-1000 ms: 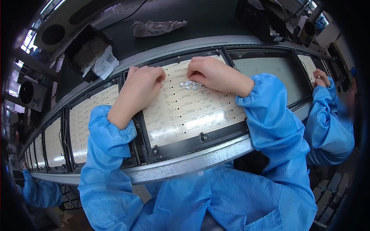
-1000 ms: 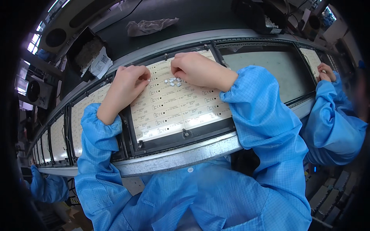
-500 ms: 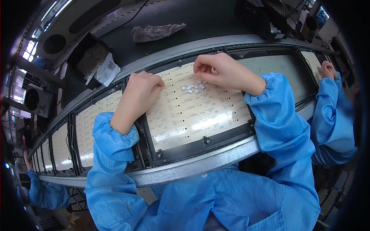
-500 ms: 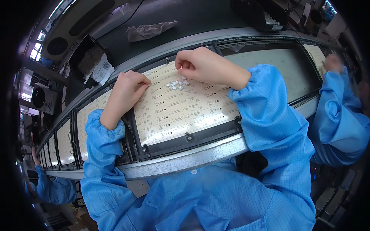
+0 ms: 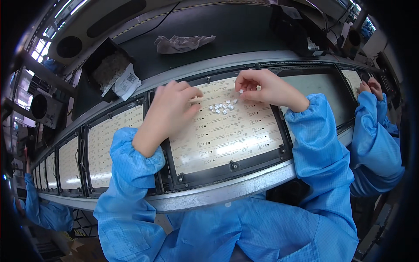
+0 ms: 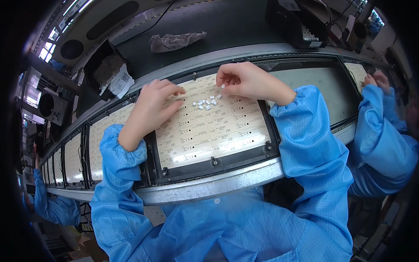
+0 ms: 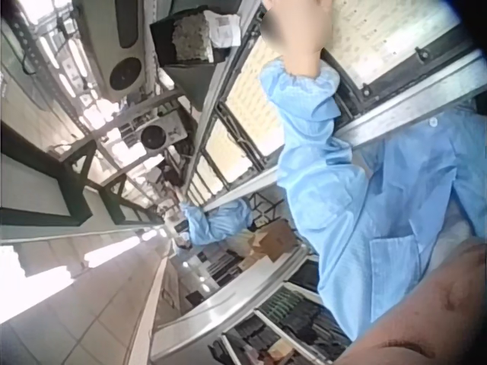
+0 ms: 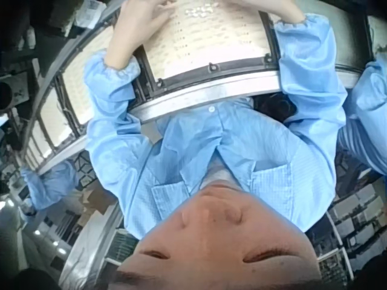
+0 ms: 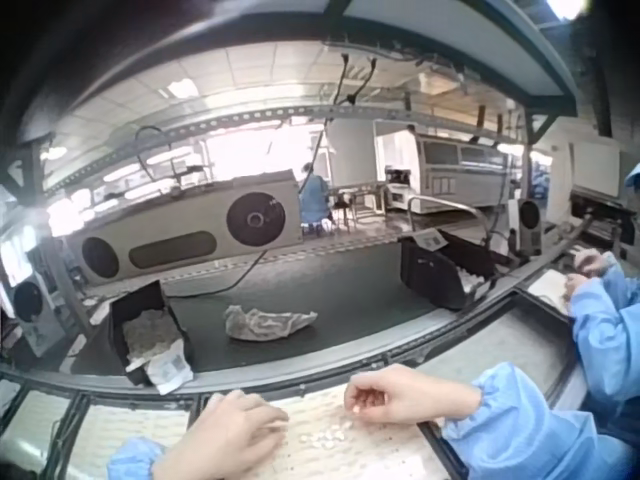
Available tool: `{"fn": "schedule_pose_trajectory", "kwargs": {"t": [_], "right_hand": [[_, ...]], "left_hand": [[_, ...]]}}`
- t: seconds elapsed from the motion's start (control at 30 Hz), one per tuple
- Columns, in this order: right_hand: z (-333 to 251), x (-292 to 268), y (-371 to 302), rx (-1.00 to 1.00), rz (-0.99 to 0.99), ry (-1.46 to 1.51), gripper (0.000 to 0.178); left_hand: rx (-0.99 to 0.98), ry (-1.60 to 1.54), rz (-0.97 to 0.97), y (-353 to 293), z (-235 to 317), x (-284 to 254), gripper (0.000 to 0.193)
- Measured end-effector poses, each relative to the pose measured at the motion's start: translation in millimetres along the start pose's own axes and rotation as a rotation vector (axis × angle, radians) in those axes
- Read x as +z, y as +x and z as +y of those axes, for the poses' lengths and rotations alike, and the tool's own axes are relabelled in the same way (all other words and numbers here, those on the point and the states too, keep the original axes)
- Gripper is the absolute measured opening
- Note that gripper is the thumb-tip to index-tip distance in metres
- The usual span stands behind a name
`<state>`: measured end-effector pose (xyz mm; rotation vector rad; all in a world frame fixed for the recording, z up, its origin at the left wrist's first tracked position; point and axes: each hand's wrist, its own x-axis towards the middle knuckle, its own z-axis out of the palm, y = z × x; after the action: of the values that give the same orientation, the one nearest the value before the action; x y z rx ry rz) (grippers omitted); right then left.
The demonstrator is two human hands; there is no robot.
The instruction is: Manually placing small white electronic components into a grid on a circuit board.
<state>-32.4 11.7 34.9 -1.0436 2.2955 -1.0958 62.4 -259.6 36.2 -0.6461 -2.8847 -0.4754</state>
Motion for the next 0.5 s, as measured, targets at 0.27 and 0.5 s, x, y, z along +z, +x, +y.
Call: {"fn": "schedule_pose_trajectory", "kwargs": {"t": [0.27,0.5], "right_hand": [[8.9,0.1,3.4,0.050,0.065,-0.050,0.012],[12.4,2.6,3.6,-0.009,0.111,-0.264,0.013]], "left_hand": [[-0.092,-0.261,-0.112,13.5,13.2,19.4,0.011],[-0.392,-0.862,-0.048,6.0,3.8,-1.4,0.013]]}}
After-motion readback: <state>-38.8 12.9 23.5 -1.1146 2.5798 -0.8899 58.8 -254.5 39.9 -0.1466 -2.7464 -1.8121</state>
